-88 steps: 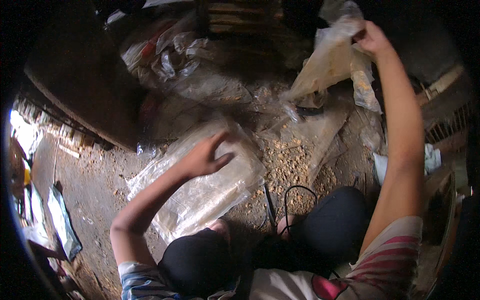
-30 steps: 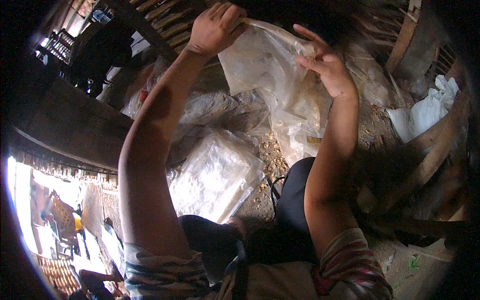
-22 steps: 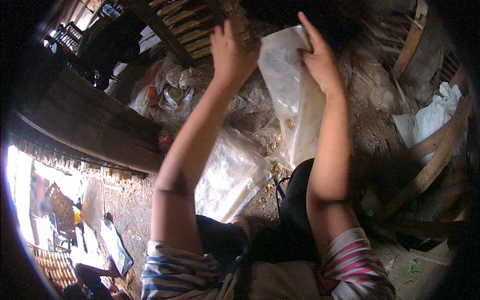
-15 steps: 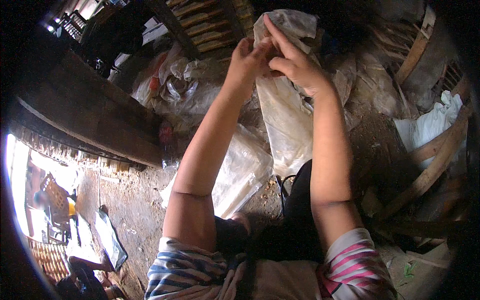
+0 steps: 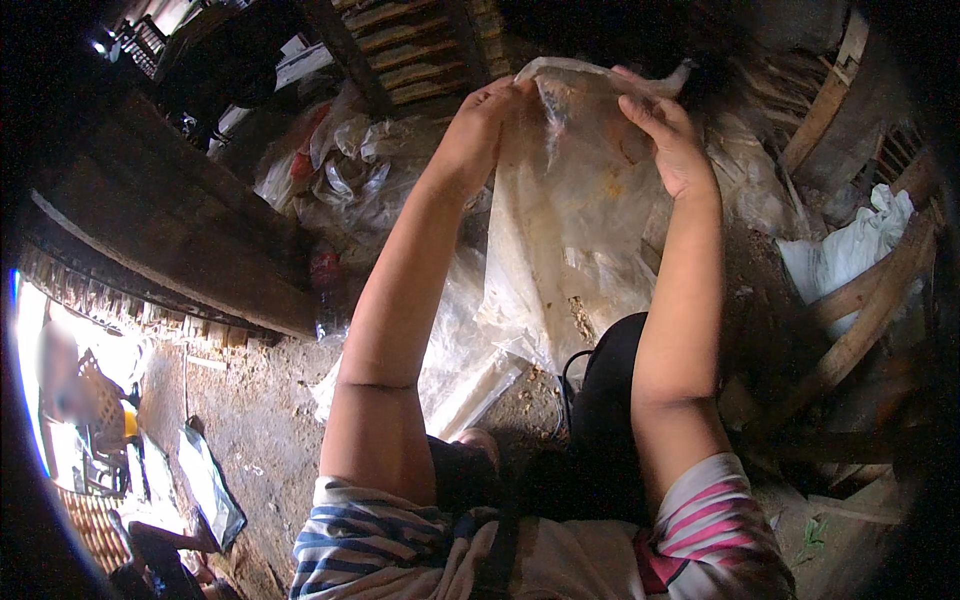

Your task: The person sits on the floor and repeatedly scoops grains from a large transparent plastic bag into a smaller bag, then shakes and adjusts the smaller bag. The person continues this repetitive scooping and bagging process.

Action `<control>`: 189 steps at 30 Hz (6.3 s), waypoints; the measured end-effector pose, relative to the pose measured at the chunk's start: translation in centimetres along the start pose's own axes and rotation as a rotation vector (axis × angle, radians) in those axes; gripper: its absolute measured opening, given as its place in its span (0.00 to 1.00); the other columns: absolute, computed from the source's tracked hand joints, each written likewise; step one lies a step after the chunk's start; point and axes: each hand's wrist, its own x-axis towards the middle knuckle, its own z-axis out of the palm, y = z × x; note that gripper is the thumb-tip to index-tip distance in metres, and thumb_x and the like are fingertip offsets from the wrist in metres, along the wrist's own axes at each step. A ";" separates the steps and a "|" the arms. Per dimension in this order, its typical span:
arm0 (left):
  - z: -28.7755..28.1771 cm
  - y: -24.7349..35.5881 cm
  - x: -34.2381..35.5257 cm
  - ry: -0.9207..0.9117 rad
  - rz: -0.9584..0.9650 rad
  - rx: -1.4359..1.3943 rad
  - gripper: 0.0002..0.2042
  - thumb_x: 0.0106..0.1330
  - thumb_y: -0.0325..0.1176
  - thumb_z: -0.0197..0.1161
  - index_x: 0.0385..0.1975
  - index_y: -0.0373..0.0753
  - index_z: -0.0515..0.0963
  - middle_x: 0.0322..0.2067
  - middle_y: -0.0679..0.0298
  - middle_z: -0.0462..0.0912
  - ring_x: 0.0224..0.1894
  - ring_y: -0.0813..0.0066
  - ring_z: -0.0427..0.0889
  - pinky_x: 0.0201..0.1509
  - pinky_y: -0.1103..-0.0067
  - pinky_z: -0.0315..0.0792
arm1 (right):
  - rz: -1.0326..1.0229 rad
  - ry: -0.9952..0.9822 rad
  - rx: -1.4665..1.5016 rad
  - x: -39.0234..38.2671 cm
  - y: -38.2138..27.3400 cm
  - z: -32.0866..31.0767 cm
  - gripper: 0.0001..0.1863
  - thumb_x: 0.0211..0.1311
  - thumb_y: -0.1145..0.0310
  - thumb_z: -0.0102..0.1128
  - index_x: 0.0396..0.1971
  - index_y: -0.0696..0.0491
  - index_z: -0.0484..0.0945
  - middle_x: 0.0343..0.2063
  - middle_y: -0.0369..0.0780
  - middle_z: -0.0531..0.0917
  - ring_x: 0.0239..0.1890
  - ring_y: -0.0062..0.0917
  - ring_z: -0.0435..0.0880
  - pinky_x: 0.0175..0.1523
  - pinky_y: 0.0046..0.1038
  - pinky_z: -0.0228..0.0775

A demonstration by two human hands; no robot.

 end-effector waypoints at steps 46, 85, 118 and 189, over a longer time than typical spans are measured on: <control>0.4 4.3 2.4 0.394 0.513 0.699 0.10 0.64 0.29 0.65 0.24 0.33 0.72 0.22 0.69 0.71 0.29 0.81 0.66 0.31 0.81 0.66 | 0.431 -0.206 -1.154 1.4 -0.4 -4.8 0.27 0.54 0.57 0.70 0.43 0.66 0.77 0.37 0.46 0.84 0.40 0.24 0.80 0.47 0.27 0.70; 0.9 -0.3 2.3 -0.156 0.266 0.724 0.19 0.68 0.42 0.60 0.47 0.32 0.78 0.37 0.56 0.85 0.37 0.70 0.82 0.45 0.75 0.76 | -0.283 -0.152 -0.538 0.3 -5.9 1.0 0.17 0.56 0.71 0.68 0.45 0.56 0.79 0.39 0.36 0.82 0.44 0.17 0.78 0.52 0.22 0.68; -3.4 2.5 2.1 0.422 0.507 0.635 0.13 0.70 0.32 0.56 0.45 0.29 0.77 0.36 0.58 0.84 0.40 0.74 0.79 0.42 0.77 0.73 | -0.230 -0.202 -0.928 1.1 -1.3 4.1 0.40 0.53 0.60 0.71 0.63 0.61 0.63 0.57 0.49 0.75 0.58 0.32 0.75 0.63 0.28 0.63; -2.3 10.3 -0.6 0.868 0.691 1.111 0.11 0.59 0.33 0.65 0.31 0.30 0.82 0.20 0.52 0.82 0.21 0.72 0.78 0.28 0.71 0.71 | 0.269 -0.387 -1.188 0.6 7.0 -0.6 0.43 0.50 0.55 0.74 0.62 0.59 0.63 0.57 0.48 0.76 0.56 0.35 0.78 0.59 0.32 0.69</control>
